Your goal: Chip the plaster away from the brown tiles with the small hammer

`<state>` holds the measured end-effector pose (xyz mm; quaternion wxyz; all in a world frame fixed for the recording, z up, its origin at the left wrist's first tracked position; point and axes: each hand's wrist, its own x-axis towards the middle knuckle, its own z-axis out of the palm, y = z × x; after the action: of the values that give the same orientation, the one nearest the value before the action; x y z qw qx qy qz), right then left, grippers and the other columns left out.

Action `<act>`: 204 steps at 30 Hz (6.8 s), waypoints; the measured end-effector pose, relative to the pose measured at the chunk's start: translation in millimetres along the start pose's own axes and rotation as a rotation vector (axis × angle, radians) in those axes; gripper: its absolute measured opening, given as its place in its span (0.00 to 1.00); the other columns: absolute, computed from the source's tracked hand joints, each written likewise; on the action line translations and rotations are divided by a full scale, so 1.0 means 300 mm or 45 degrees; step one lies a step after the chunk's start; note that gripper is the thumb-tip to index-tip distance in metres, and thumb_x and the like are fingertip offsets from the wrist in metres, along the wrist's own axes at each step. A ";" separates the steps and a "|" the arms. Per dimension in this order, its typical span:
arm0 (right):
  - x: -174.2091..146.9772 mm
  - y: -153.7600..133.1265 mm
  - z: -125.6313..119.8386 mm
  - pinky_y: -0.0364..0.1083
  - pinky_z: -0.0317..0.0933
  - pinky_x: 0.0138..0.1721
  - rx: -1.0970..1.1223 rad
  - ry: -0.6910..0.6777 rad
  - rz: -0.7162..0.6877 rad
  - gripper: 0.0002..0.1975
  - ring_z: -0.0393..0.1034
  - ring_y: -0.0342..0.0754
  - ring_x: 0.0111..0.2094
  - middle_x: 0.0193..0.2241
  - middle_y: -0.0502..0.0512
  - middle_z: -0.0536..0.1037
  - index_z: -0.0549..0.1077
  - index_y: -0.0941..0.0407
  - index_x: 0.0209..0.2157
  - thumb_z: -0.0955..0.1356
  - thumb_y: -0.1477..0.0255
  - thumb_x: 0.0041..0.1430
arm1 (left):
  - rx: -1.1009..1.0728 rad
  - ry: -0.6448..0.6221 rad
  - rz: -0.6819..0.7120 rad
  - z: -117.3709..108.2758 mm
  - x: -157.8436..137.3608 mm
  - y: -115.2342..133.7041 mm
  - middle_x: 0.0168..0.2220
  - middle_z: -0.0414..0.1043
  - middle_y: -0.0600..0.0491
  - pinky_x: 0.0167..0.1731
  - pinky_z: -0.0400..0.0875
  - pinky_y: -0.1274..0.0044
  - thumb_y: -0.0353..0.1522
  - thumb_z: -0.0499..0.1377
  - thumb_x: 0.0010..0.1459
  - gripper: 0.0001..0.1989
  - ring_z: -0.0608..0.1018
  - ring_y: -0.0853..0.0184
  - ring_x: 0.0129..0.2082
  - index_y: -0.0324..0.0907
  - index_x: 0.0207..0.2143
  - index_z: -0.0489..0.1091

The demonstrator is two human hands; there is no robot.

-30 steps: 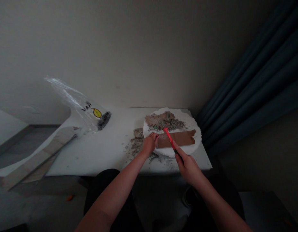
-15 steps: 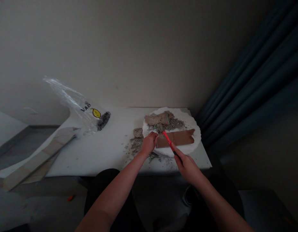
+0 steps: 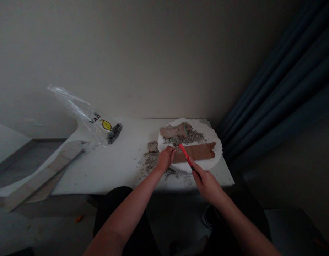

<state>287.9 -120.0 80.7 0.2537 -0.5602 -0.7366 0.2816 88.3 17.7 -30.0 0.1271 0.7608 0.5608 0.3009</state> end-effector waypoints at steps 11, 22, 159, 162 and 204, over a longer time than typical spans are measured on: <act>0.008 0.013 0.024 0.46 0.63 0.35 -0.087 0.031 -0.006 0.28 0.74 0.53 0.31 0.32 0.58 0.79 0.53 0.55 0.68 0.56 0.70 0.68 | -0.005 -0.002 -0.009 0.004 -0.001 -0.008 0.38 0.73 0.49 0.41 0.68 0.74 0.35 0.49 0.65 0.11 0.75 0.66 0.39 0.41 0.38 0.69; 0.009 0.017 0.051 0.45 0.62 0.34 -0.081 -0.023 -0.006 0.29 0.74 0.52 0.30 0.31 0.58 0.79 0.53 0.54 0.68 0.57 0.73 0.67 | 0.071 -0.047 -0.035 -0.009 0.002 0.007 0.39 0.73 0.48 0.38 0.67 0.74 0.35 0.50 0.65 0.11 0.75 0.66 0.37 0.41 0.37 0.69; 0.031 0.082 0.020 0.47 0.62 0.36 -0.125 -0.093 0.048 0.29 0.75 0.54 0.34 0.35 0.59 0.80 0.54 0.53 0.68 0.57 0.69 0.67 | 0.015 -0.117 -0.309 -0.212 0.054 -0.076 0.31 0.75 0.54 0.33 0.66 0.78 0.32 0.57 0.49 0.05 0.75 0.69 0.30 0.43 0.30 0.69; 0.026 0.068 0.027 0.48 0.62 0.37 -0.127 -0.097 0.042 0.29 0.75 0.55 0.35 0.36 0.60 0.80 0.51 0.52 0.69 0.57 0.69 0.68 | -0.078 -0.106 -0.309 -0.199 0.054 -0.061 0.30 0.75 0.55 0.32 0.65 0.78 0.33 0.56 0.50 0.06 0.75 0.69 0.30 0.43 0.32 0.68; 0.021 0.197 -0.002 0.48 0.61 0.35 -0.201 -0.026 0.181 0.30 0.75 0.57 0.33 0.31 0.57 0.80 0.53 0.52 0.69 0.57 0.68 0.67 | -0.344 -0.132 -0.128 -0.064 0.067 0.018 0.33 0.77 0.53 0.38 0.69 0.75 0.34 0.57 0.58 0.06 0.78 0.67 0.34 0.43 0.35 0.72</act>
<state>327.1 -101.2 40.0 0.1808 -0.6264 -0.7174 0.2456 84.8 31.7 -5.6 0.2720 0.7224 0.5452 0.3270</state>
